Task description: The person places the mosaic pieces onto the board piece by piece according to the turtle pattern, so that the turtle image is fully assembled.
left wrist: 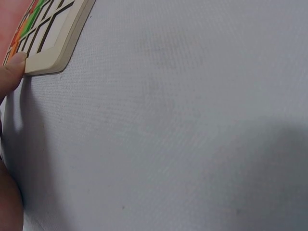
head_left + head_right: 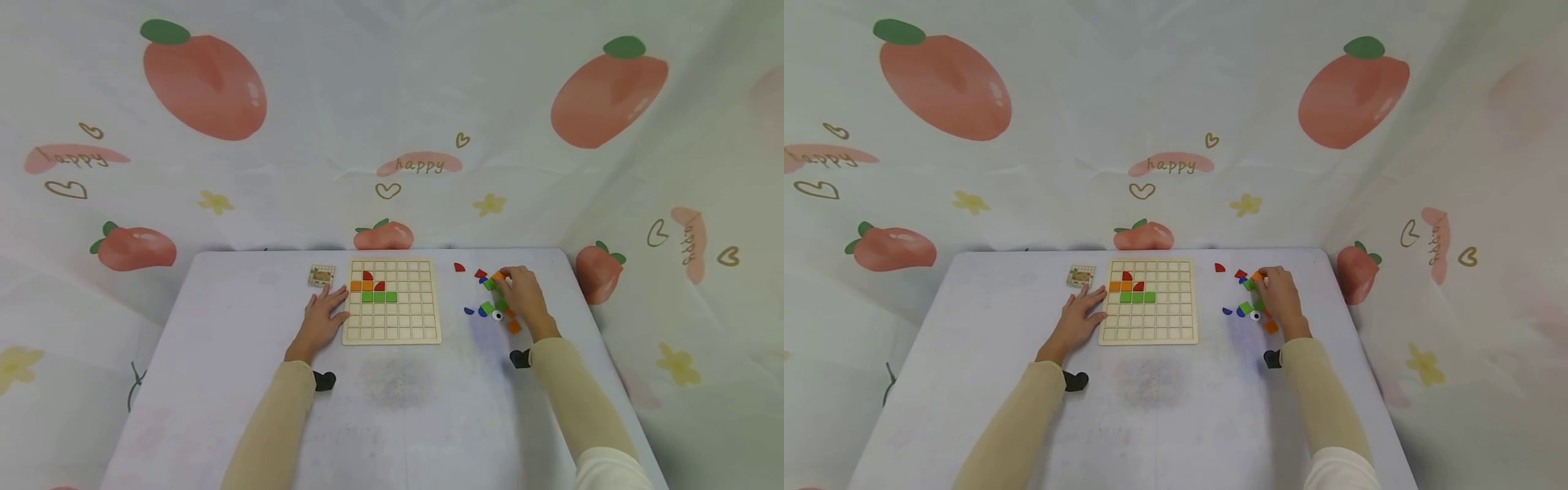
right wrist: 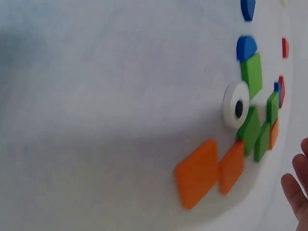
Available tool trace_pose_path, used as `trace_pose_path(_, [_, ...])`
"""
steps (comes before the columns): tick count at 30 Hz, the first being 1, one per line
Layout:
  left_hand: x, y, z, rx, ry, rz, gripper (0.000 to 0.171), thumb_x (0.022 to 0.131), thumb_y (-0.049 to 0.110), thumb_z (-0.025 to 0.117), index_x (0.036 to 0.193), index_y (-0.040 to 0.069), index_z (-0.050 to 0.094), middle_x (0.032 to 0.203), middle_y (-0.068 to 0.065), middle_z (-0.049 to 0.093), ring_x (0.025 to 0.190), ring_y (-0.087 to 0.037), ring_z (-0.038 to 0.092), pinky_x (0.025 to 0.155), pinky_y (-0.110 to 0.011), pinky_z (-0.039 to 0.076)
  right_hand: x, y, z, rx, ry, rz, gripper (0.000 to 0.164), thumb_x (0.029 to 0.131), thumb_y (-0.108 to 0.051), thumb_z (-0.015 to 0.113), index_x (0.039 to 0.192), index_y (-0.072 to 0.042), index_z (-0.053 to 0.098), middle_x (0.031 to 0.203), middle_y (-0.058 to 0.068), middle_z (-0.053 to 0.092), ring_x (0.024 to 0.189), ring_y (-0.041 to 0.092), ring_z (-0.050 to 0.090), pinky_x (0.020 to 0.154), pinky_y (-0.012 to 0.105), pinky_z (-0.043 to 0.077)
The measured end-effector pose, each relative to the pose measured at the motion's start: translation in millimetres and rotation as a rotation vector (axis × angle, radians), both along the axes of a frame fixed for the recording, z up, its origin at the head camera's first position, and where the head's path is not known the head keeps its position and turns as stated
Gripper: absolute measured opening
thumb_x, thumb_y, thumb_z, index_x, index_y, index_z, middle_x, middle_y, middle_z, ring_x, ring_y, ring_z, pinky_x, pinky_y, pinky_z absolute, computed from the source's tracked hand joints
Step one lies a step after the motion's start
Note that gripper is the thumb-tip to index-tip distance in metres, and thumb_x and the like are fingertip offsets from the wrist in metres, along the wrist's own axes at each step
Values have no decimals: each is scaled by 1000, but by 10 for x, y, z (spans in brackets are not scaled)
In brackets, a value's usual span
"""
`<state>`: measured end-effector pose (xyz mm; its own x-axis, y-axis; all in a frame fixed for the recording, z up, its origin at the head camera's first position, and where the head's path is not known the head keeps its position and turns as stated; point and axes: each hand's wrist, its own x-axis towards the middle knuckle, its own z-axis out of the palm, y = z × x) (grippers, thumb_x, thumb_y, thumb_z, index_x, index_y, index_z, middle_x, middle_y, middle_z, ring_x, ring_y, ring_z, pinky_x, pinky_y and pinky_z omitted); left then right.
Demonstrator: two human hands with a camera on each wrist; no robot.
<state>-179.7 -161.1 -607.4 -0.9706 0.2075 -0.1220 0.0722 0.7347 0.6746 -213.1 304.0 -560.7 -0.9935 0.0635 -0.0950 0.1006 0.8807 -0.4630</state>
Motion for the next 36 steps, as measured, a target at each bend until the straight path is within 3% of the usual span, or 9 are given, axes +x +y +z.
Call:
trace_pose_path(7, [3,-7,-3,8,10,-8,61,100,29,65,155,14,44,165,0,38,161,-32,12,131,-57,1,-80,-286,36,-28,8,67,41,104,-26,61,137,-1,58,134,21,57,125,38,51,112,55,46])
trace_pose_path(19, [-11,-5,-19,0,11,0,61,100,29,65,155,15,44,165,2,39,162,-31,12,131,-56,1,-172,-817,48,-74,100,209,38,100,-25,66,131,-3,65,128,17,65,120,34,58,104,49,51])
trace_pose_path(36, [2,11,21,-11,-19,11,60,101,30,63,156,17,43,166,4,37,162,-28,9,132,-54,0,-298,-1542,-32,-109,52,362,33,98,-26,69,126,-8,70,125,9,67,114,27,56,102,41,53])
